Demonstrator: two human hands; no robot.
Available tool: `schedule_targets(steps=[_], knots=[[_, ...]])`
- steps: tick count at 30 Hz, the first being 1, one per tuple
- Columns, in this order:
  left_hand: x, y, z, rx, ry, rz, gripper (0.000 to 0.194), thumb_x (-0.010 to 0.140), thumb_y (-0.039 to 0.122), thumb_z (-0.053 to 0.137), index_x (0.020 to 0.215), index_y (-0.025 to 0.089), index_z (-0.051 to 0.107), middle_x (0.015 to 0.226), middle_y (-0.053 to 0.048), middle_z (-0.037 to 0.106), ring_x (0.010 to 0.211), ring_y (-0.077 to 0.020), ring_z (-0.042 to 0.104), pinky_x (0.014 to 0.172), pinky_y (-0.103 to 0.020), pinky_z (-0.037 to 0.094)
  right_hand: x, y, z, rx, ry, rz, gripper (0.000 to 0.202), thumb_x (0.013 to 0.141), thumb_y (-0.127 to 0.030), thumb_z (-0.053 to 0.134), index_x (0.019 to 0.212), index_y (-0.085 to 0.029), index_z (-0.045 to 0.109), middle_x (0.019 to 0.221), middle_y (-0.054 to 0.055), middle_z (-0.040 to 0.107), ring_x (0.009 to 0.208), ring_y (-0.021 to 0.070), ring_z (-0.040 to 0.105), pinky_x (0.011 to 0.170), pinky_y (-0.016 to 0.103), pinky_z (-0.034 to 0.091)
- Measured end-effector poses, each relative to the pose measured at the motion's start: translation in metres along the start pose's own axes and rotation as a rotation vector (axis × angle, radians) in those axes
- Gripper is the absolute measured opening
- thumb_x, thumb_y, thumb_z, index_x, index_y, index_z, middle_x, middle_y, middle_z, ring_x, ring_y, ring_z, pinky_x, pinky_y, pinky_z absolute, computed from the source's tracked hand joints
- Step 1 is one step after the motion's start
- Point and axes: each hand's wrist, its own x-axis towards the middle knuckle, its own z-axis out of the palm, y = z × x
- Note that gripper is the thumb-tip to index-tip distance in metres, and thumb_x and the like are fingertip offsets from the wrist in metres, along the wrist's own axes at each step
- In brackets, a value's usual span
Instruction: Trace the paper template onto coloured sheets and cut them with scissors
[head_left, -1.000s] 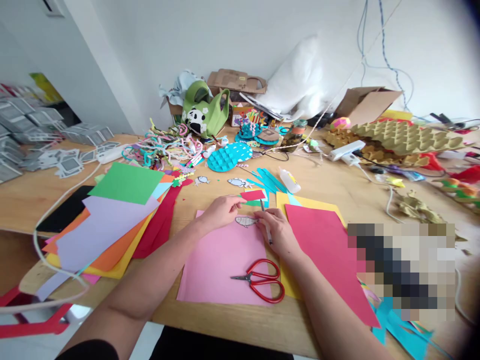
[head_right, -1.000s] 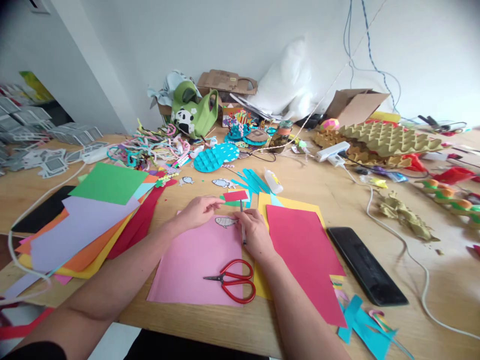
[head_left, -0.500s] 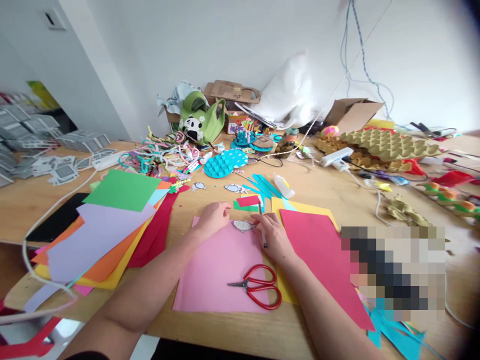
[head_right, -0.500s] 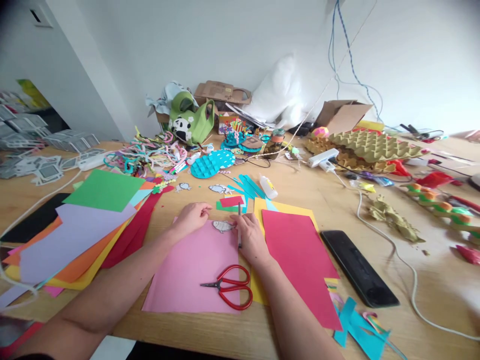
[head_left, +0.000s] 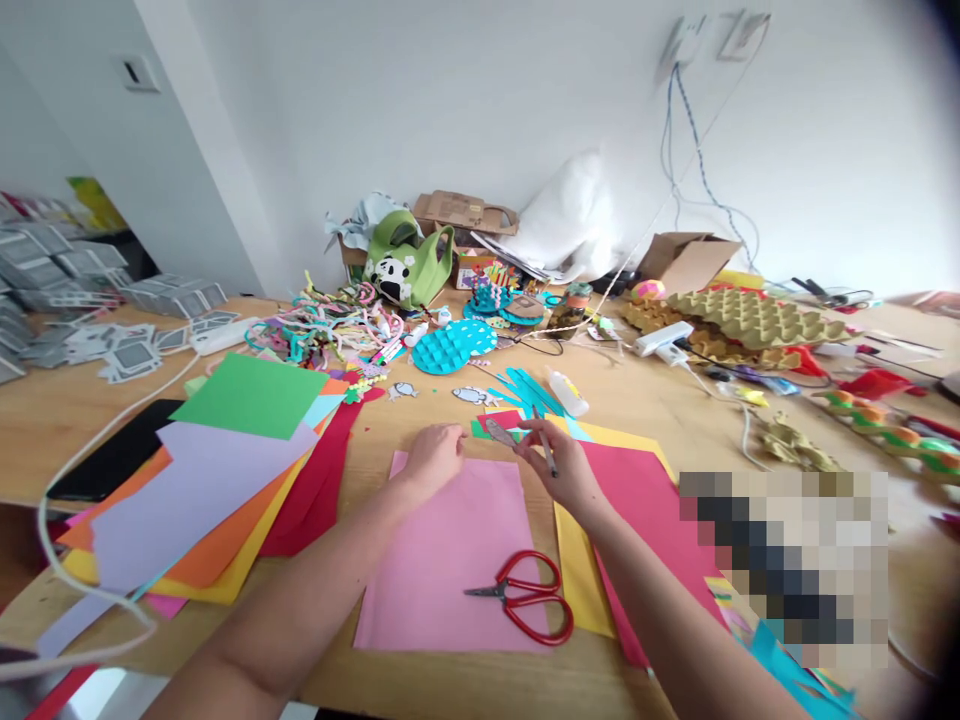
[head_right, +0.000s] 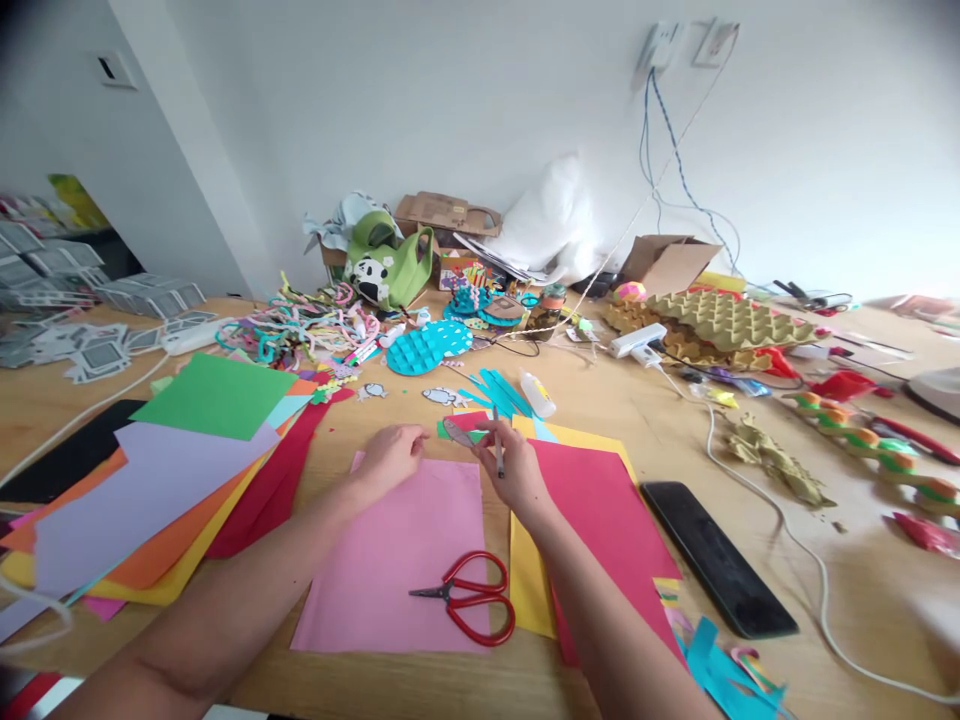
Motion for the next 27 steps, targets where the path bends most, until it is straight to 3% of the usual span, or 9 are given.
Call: schedule_targets(steps=[3,8,13,18,21,23,27], knots=[[0.0,-0.001,0.001,-0.002,-0.002,0.022,0.033,0.08,0.01,0.051,0.107,0.02,0.068,0.103,-0.006,0.072,0.097,-0.0198,0.066,0.088,-0.03,0.047,0.032,-0.003,0.006,-0.037,0.016,-0.034,0.021,0.078,-0.024,0.057,0.099,-0.019,0.06,0.079,0.003,0.068,0.076,0.0191,0.063,0.071,0.03,0.046],[-0.001,-0.001,0.0,0.009,-0.009,0.039,0.031,0.079,0.011,0.052,0.104,0.02,0.069,0.101,-0.007,0.072,0.095,-0.0208,0.066,0.086,-0.031,0.048,0.089,0.003,0.035,-0.154,-0.024,0.034,0.024,0.075,-0.013,0.057,0.098,-0.016,0.06,0.076,0.005,0.07,0.067,0.0167,0.062,0.066,0.028,0.045],[-0.002,0.001,-0.001,0.018,-0.019,0.057,0.03,0.079,0.011,0.052,0.103,0.019,0.069,0.099,-0.008,0.072,0.094,-0.0205,0.066,0.086,-0.031,0.048,0.109,0.009,0.044,-0.197,0.0,0.005,0.029,0.077,-0.014,0.058,0.106,-0.014,0.059,0.095,0.01,0.071,0.085,0.0211,0.063,0.077,0.033,0.045],[0.0,-0.001,-0.001,0.01,-0.045,0.056,0.031,0.079,0.012,0.052,0.105,0.019,0.068,0.102,-0.008,0.072,0.095,-0.0206,0.066,0.087,-0.031,0.048,0.068,0.012,0.017,-0.204,-0.05,-0.077,0.026,0.084,-0.021,0.052,0.109,-0.017,0.059,0.095,0.008,0.071,0.087,0.0215,0.061,0.08,0.033,0.045],[0.0,-0.002,-0.004,-0.004,-0.06,0.061,0.032,0.08,0.011,0.051,0.106,0.019,0.068,0.104,-0.008,0.071,0.097,-0.0205,0.066,0.088,-0.031,0.048,0.028,0.018,-0.011,-0.373,-0.151,-0.259,0.028,0.087,-0.02,0.049,0.113,-0.017,0.059,0.098,0.009,0.069,0.095,0.0252,0.056,0.08,0.036,0.045],[-0.001,0.0,-0.008,-0.012,-0.066,0.064,0.034,0.08,0.01,0.051,0.107,0.02,0.068,0.105,-0.008,0.071,0.099,-0.02,0.065,0.089,-0.03,0.048,0.005,0.024,-0.029,-0.512,-0.193,-0.28,0.031,0.087,-0.014,0.044,0.114,-0.018,0.06,0.098,0.011,0.067,0.097,0.0261,0.053,0.082,0.037,0.044],[-0.003,0.006,-0.019,-0.004,-0.103,0.075,0.034,0.08,0.012,0.051,0.108,0.02,0.068,0.098,-0.007,0.073,0.094,-0.0204,0.067,0.086,-0.03,0.049,-0.023,0.032,-0.049,-0.754,-0.255,-0.253,0.046,0.076,0.0,0.045,0.116,-0.018,0.059,0.105,0.012,0.064,0.105,0.0278,0.05,0.086,0.039,0.041]])
